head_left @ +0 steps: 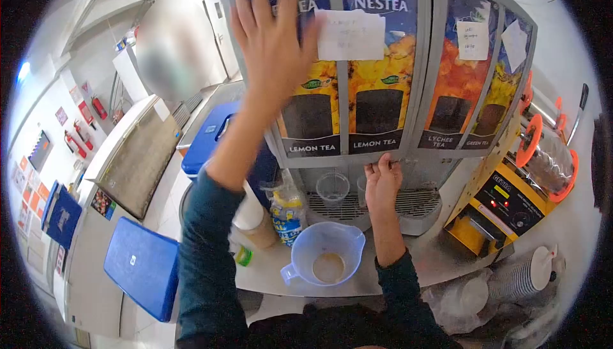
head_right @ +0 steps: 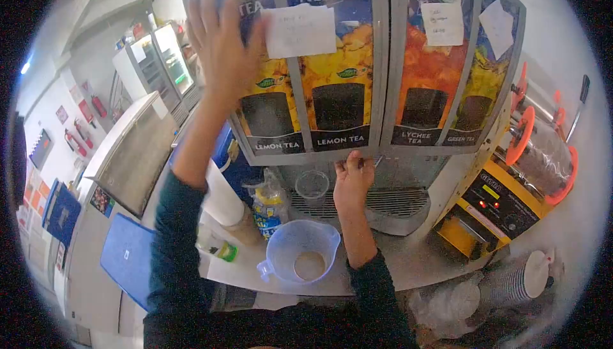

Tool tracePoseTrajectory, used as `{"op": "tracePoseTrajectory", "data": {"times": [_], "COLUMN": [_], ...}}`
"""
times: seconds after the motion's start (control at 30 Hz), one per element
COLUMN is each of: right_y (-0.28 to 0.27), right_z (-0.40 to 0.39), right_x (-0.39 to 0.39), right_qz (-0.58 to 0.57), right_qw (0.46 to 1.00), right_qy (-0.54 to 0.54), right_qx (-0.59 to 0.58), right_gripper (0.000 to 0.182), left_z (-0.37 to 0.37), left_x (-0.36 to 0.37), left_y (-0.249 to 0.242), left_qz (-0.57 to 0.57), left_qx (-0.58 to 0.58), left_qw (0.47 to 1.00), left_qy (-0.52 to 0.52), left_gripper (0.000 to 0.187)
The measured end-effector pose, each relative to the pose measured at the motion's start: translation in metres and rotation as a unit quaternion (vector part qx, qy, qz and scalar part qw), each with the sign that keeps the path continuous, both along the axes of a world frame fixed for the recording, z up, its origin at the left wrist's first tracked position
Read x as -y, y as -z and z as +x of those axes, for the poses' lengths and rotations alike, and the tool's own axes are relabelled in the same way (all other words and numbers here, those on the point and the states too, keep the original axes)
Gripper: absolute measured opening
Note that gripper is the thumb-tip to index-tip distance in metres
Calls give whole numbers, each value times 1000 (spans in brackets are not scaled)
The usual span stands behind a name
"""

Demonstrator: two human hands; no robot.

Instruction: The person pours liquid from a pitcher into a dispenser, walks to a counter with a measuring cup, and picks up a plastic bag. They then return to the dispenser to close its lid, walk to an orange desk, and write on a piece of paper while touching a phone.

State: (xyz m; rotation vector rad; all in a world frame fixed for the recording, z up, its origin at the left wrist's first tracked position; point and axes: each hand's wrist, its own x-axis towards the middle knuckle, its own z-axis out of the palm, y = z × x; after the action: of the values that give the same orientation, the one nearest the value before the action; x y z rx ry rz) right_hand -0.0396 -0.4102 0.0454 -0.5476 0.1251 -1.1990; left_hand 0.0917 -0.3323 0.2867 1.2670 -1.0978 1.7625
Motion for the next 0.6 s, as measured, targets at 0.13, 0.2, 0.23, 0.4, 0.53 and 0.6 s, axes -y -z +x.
{"op": "tracePoseTrajectory", "data": {"times": [0.13, 0.2, 0.23, 0.4, 0.53, 0.6], "right_y": [-7, -8, -8, -11, 0, -9], "right_z": [3, -2, -2, -4, -6, -10], "right_x": [4, -2, 0, 2, 9, 3], "right_qz": [31, 15, 6, 29, 30, 13], "right_qw": [999, 998, 999, 999, 998, 999], "right_qy": [3, 6, -3, 2, -38, -38], "right_qx": [-36, -65, -48, -26, -41, -32], "right_gripper": [23, 22, 22, 23, 27, 28], "left_z": [-23, -10, -6, -13, -12, -14], "left_x": [-15, -7, -4, -1, -2, -6], "left_y": [120, 118, 117, 117, 119, 116], "left_qz": [195, 185, 181, 194, 203, 219], "left_qx": [-102, -109, -114, -98, -101, -106], "left_qw": [972, 974, 974, 973, 972, 968], "left_qy": [-81, -74, -71, -70, -67, -65], "left_gripper": [52, 53, 53, 55, 54, 54]}}
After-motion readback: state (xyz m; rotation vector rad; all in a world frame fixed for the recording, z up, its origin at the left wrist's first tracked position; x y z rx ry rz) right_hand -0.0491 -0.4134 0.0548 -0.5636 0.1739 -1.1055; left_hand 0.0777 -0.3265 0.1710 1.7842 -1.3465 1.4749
